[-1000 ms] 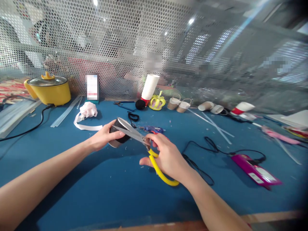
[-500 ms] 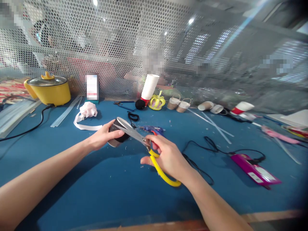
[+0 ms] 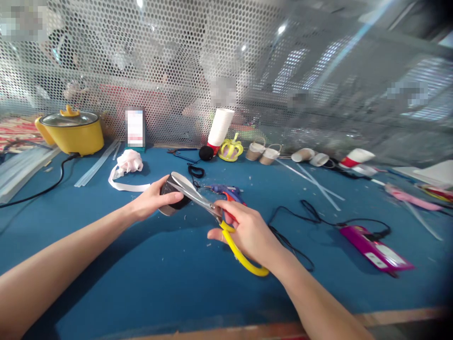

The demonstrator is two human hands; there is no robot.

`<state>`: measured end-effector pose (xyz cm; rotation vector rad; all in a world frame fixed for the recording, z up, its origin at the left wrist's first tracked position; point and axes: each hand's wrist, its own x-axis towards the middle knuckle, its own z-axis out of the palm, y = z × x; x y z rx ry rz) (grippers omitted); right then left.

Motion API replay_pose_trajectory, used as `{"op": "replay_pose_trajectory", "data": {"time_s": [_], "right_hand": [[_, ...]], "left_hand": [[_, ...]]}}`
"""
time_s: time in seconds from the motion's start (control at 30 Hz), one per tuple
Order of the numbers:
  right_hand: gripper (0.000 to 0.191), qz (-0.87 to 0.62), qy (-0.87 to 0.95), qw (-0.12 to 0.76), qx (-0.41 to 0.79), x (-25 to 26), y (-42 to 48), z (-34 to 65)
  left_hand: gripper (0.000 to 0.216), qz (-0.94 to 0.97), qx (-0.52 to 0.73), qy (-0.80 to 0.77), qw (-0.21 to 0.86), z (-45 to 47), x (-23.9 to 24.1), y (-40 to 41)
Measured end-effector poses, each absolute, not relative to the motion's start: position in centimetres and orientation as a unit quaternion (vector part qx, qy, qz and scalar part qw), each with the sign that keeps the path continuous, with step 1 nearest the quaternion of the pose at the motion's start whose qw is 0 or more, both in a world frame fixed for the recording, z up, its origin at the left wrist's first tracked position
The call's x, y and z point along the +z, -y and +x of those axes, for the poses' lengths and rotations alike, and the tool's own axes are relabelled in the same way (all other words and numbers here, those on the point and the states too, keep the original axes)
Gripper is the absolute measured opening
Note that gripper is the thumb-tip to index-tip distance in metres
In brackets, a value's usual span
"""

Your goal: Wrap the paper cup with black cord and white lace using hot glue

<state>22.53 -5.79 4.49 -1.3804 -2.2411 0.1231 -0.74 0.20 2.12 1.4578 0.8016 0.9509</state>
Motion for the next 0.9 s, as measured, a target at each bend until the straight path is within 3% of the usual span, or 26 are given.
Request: {"op": "replay_pose_trajectory", "data": {"time_s": [0.9], "right_hand": [[0.043,-0.497,0.833,0.242,-0.002,5.2,6.3,22.5]], "left_hand": [[0.049,0.659,0.397,-0.391,0.506,-0.6,3.1,0.1]]}}
